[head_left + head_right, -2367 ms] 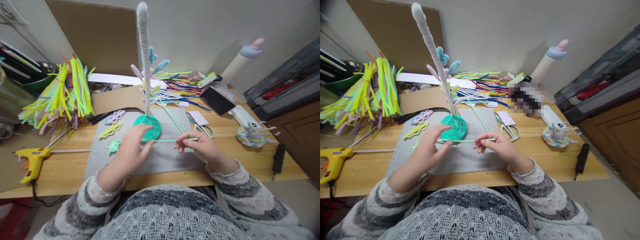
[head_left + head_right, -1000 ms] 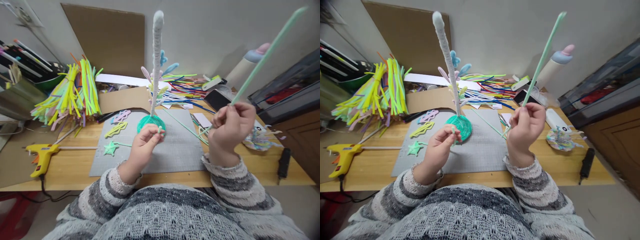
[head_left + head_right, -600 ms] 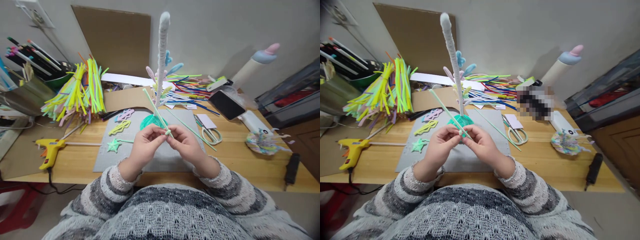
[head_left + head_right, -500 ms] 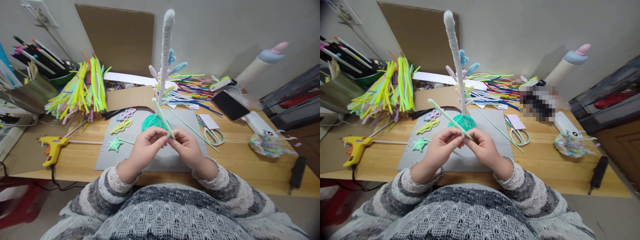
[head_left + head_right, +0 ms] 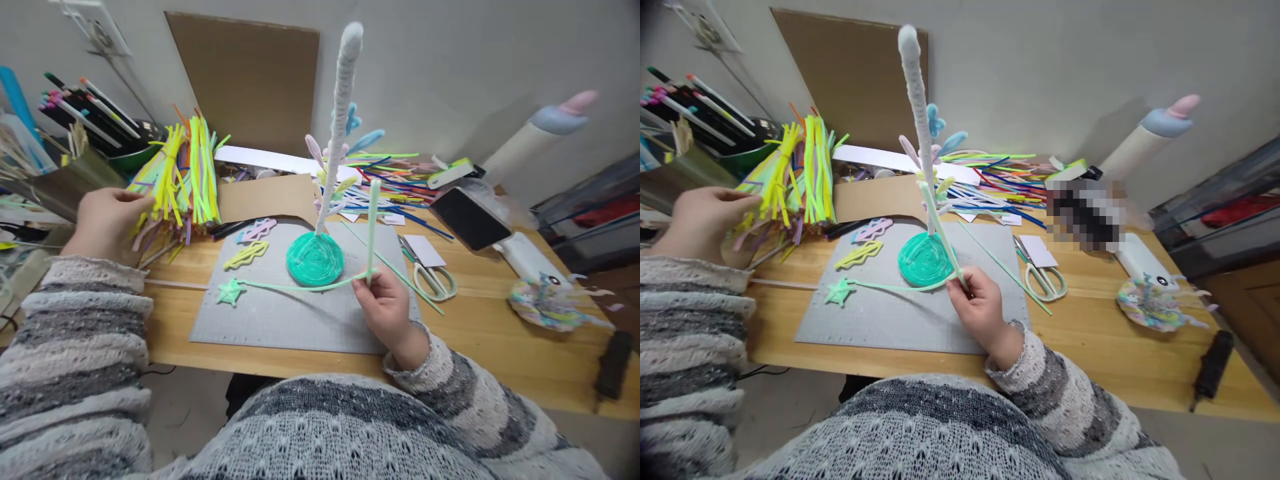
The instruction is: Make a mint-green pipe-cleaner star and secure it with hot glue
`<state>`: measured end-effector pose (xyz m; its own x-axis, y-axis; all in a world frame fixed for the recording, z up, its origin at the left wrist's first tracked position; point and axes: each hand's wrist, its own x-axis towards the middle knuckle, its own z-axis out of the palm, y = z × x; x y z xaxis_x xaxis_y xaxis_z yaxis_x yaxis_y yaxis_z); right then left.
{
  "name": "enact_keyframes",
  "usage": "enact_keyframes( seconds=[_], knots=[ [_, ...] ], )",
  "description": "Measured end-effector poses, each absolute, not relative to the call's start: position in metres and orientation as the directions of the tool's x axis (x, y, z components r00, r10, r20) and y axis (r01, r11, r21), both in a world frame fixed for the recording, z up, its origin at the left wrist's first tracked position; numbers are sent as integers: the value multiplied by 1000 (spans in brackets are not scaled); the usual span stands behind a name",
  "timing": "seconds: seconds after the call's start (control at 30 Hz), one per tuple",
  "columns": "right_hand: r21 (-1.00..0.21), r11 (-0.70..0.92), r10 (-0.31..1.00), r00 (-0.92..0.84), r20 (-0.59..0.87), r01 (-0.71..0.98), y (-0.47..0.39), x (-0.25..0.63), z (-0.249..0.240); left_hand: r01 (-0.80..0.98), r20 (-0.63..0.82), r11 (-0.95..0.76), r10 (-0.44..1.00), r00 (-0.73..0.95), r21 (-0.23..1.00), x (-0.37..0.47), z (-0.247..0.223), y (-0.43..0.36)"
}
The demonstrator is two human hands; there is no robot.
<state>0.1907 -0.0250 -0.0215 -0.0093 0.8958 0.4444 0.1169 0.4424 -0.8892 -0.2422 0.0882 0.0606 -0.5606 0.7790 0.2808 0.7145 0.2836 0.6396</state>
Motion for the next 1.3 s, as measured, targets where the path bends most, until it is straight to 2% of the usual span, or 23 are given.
enact_keyframes(
  seconds=[0.03, 0.1, 0.23, 0.37, 0.53, 0.63, 0.87, 0.93, 1.0, 1.03, 1.1, 1.2, 1.3],
  knots=[
    [-882, 453, 891, -26, 453, 130, -26, 191, -23, 681, 240, 350, 753, -613, 643, -242, 56, 89],
    [-874, 465, 885, -47, 464, 140, -27, 192, -26, 747, 347, 393, 704, -620, 536, -237, 49, 90],
    [-866, 475, 879, -50, 474, 156, -27, 194, -30, 927, 621, 288, 689, -374, 240, -224, 48, 85],
    [-865, 466, 883, -43, 467, 184, -25, 194, -31, 982, 685, 177, 708, -173, 65, -215, 45, 76],
    [-869, 441, 896, -55, 440, 225, -25, 192, -28, 997, 723, -7, 689, -54, 81, -210, 29, 70],
    [-839, 456, 888, -82, 453, 298, -25, 191, -23, 989, 694, -138, 716, 67, 47, -204, 19, 67],
    [-588, 513, 838, -217, 500, 625, -22, 192, -17, 977, 586, -211, 796, 150, 37, -187, 5, 60],
    [-554, 510, 836, -227, 500, 657, -22, 191, -17, 980, 587, -193, 800, 125, 54, -183, 6, 58],
    [-538, 517, 828, -229, 512, 666, -22, 191, -16, 985, 619, -128, 785, 31, 113, -178, 9, 57],
    [-528, 519, 824, -230, 518, 672, -22, 191, -15, 980, 630, -84, 775, -48, 178, -175, 12, 56],
    [-499, 510, 827, -241, 508, 701, -22, 192, -12, 923, 585, -23, 780, -224, 384, -170, 17, 55],
    [-482, 485, 856, -282, 434, 730, -20, 195, 0, 697, 373, 14, 837, -401, 717, -163, 25, 55],
    [-573, 502, 857, -285, 429, 648, -11, 201, 19, 537, 244, 44, 857, -453, 843, -161, 28, 59]
  ],
)
